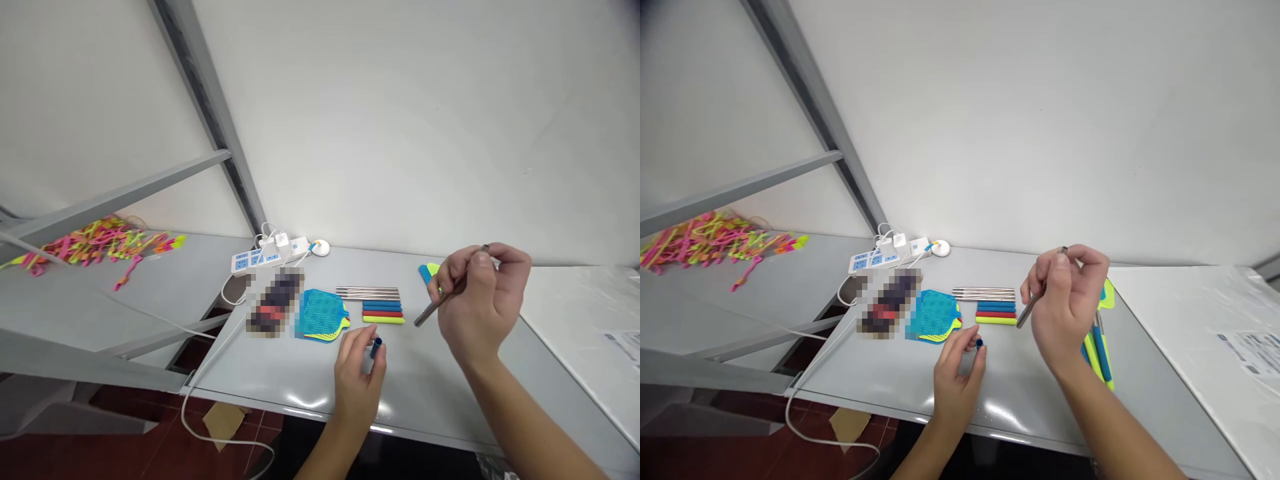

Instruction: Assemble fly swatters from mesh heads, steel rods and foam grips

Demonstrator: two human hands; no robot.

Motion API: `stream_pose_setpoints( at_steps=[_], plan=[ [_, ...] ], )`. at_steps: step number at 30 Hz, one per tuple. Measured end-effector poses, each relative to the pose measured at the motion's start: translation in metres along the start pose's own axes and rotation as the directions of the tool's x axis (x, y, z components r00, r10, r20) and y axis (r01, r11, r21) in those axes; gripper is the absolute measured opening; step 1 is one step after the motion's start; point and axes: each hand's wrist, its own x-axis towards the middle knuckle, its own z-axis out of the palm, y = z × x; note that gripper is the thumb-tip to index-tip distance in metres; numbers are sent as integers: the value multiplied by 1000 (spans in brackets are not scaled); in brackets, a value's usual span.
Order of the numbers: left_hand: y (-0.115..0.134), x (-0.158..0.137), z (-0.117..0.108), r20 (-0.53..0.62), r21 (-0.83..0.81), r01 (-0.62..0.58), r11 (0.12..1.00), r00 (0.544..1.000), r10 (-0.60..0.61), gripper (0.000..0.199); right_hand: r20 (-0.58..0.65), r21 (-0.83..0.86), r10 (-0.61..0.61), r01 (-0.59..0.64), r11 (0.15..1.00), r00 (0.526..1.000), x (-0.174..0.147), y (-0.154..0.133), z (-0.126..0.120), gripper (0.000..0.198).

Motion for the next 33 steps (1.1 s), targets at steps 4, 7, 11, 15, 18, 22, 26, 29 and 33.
stream_pose_setpoints(
  at_steps=[4, 7, 11, 15, 18, 22, 26, 29, 33],
  plan=[
    [1, 3, 6, 80, 20, 2, 1000, 997, -3, 27, -42, 171, 78, -70, 983, 996, -20, -20, 4, 4],
    [1, 3, 7, 156, 4, -14, 1000, 988, 13, 22, -10, 242, 108, -103, 965, 994, -27, -19, 10, 7],
    [3, 1, 6, 203, -26, 32, 999, 979, -26, 22, 57, 272, 176, -185, 944, 983, -34, -11, 18, 19],
    [6, 2, 6, 211, -31, 77, 997, 975, -69, 23, 126, 249, 186, -212, 945, 974, -38, -9, 19, 26],
    [7, 3, 6, 230, -40, 95, 995, 970, -83, 23, 170, 239, 169, -207, 949, 971, -38, -9, 17, 26],
    [7, 3, 5, 220, -44, 113, 993, 970, -101, 23, 239, 171, 178, -222, 960, 955, -39, -9, 15, 26],
    [9, 2, 3, 254, -57, 126, 990, 961, -107, 24, 347, 68, 225, -264, 962, 910, -42, -7, 13, 25],
    [8, 1, 3, 242, -76, 142, 987, 963, -119, 24, 399, 60, 259, -307, 950, 880, -47, -1, 11, 27],
    [7, 0, 3, 257, -68, 174, 982, 955, -151, 21, 432, -14, 351, -383, 924, 831, -62, 13, 4, 28]
  ],
)
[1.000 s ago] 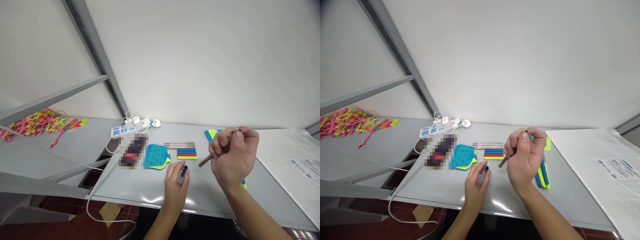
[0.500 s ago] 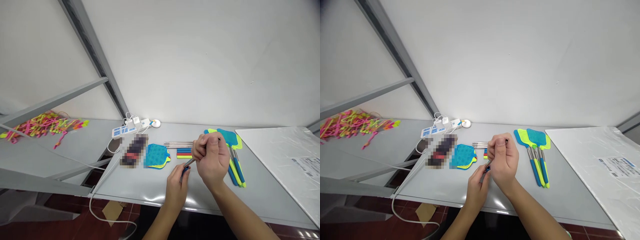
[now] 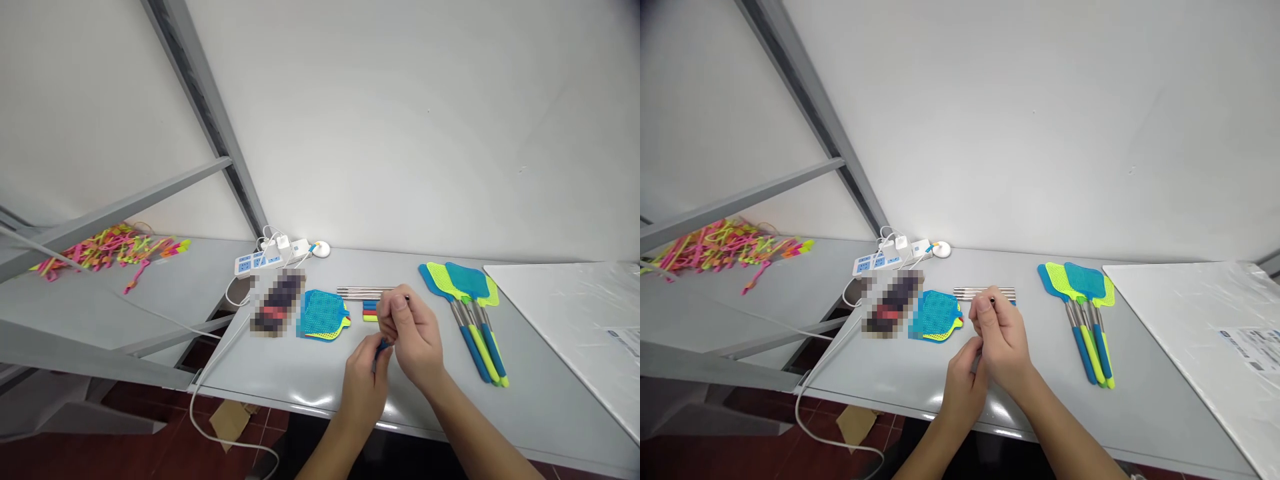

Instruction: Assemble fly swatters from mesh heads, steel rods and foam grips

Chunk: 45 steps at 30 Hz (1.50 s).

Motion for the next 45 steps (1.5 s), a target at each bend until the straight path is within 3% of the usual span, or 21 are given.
stream_pose_setpoints(
  at_steps=[4, 12, 17, 27, 33, 45],
  plan=[
    [0, 1, 0, 20, -40, 3, 999, 1000, -2, 16, -3, -97, 10, -10, 995, 1000, -13, 17, -4, 32],
    [2, 9, 1, 162, -147, 80, 986, 985, -56, 15, -20, -118, 13, -15, 993, 1000, -19, 33, -5, 36],
    [3, 11, 0, 194, -155, 116, 981, 977, -85, 15, -14, -134, -22, 20, 991, 1000, -23, 37, -5, 36],
    [11, 14, -3, 227, -226, 134, 965, 971, -82, 28, 24, -68, 3, -1, 998, 1000, -22, 43, -10, 33],
    [8, 14, -3, 218, -164, 149, 975, 969, -111, 31, 63, -56, 17, -13, 998, 998, -22, 45, -13, 33],
    [-1, 12, 2, 181, -116, 131, 985, 977, -109, 18, 98, -168, 63, -46, 985, 993, -26, 49, -12, 36]
  ],
)
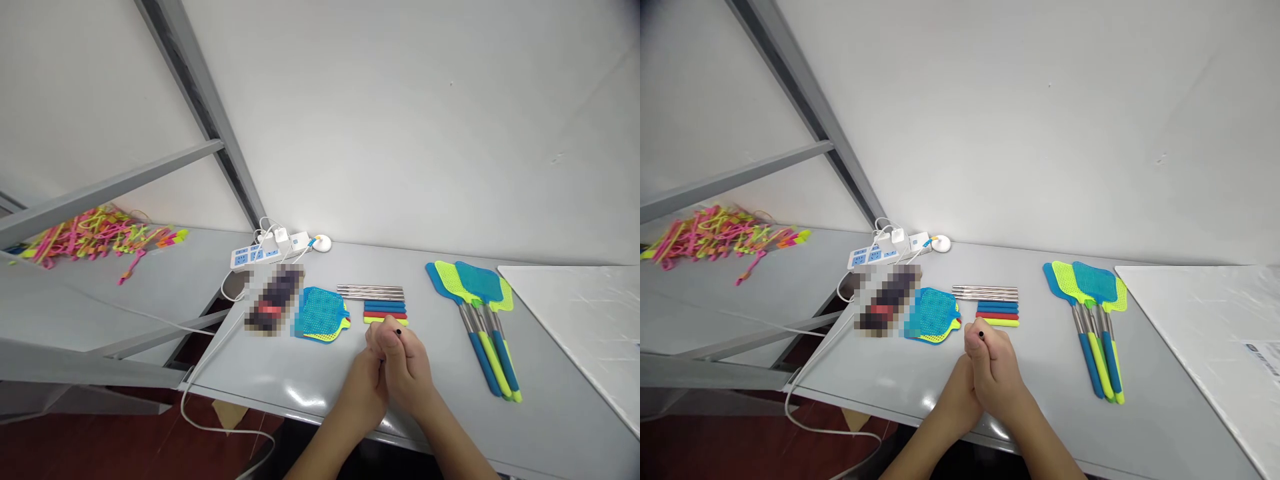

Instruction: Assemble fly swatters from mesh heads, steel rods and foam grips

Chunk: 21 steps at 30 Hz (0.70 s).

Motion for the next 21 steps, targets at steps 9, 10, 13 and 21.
stream_pose_setpoints(
  at_steps=[9, 10, 13, 21],
  plan=[
    [2, 1, -2, 47, -6, 54, 999, 997, -54, 20, -8, 4, 16, -16, 1000, 1000, 1, 4, -1, 34],
    [0, 1, -2, 43, 4, 57, 998, 997, -57, 20, -6, -2, 20, -20, 1000, 1000, 1, 4, 0, 33],
    [-5, 1, -1, 36, 35, 59, 998, 998, -60, 18, 12, -28, 26, -25, 999, 1000, 3, 4, 2, 33],
    [-10, 2, -1, 33, 82, 107, 991, 993, -110, 21, 17, -65, 16, -15, 998, 1000, 4, 5, 3, 34]
  ],
)
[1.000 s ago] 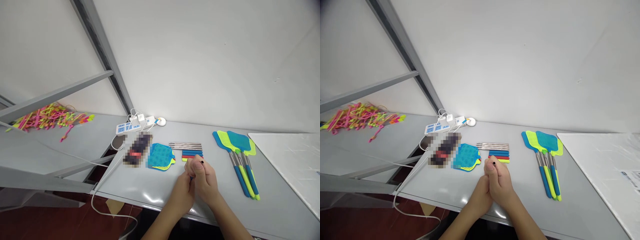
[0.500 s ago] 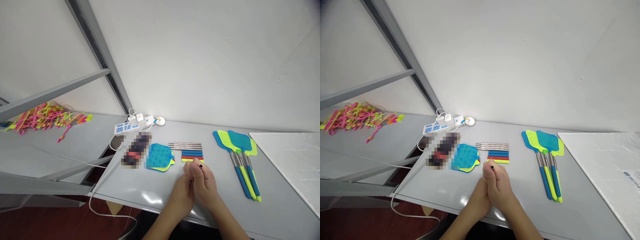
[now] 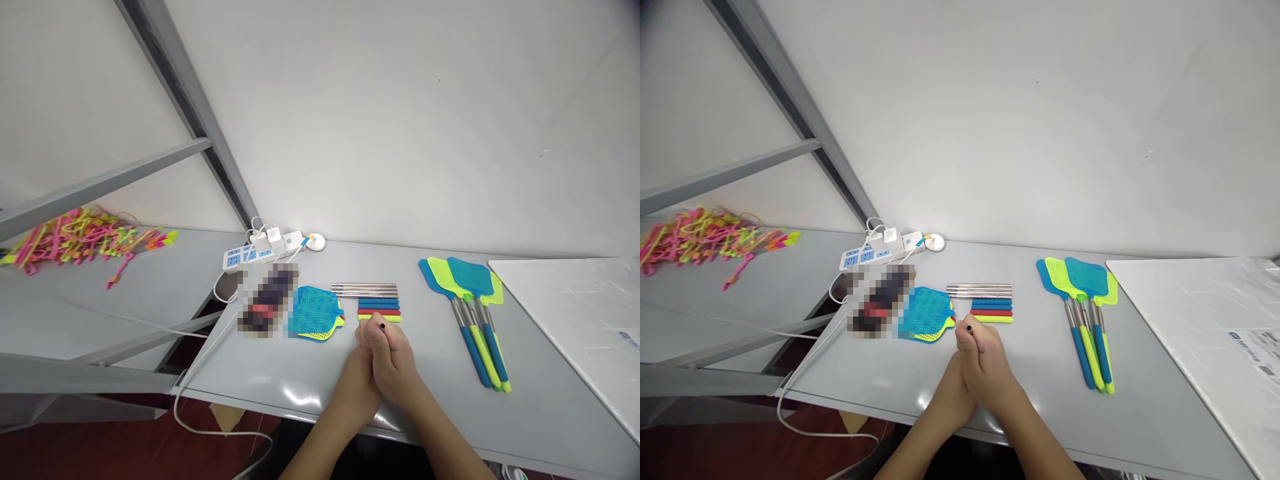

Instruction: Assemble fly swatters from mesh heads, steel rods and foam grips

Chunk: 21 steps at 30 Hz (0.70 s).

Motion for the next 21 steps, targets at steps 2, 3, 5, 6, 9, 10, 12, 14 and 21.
stream_pose_setpoints(
  at_steps=[2, 3, 5, 6, 9, 10, 12, 14, 21],
  plan=[
    [0, 0, -1, 11, 1, -13, 1000, 1000, 13, 20, -11, 17, -12, 12, 1000, 1000, -1, 2, 0, 34],
    [1, -1, -2, 15, 0, -22, 1000, 1000, 22, 19, -18, 23, -19, 19, 1000, 1000, -1, 3, 0, 34],
    [2, -2, -3, 19, -3, -39, 999, 999, 39, 20, -25, 32, -23, 24, 999, 999, -3, 4, -1, 34],
    [4, -2, -3, 17, -4, -47, 999, 999, 48, 21, -25, 38, -22, 23, 999, 999, -4, 5, -1, 34],
    [10, -3, -3, 7, -14, -78, 997, 997, 78, 23, -27, 83, -21, 23, 996, 999, -6, 5, -1, 34],
    [12, -3, -3, 2, -18, -91, 996, 996, 91, 25, -35, 106, -22, 25, 994, 999, -7, 5, -2, 34],
    [14, -3, 0, -24, -16, -112, 994, 993, 112, 27, -66, 156, -32, 42, 987, 997, -9, 1, -5, 34],
    [14, -3, 2, -66, 0, -122, 993, 990, 122, 27, -103, 204, -57, 77, 976, 993, -11, -8, -12, 34],
    [24, -18, -24, -217, 100, -193, 976, 953, 211, 8, -79, -195, -70, 53, 979, 994, -31, -57, -82, 16]
  ],
)
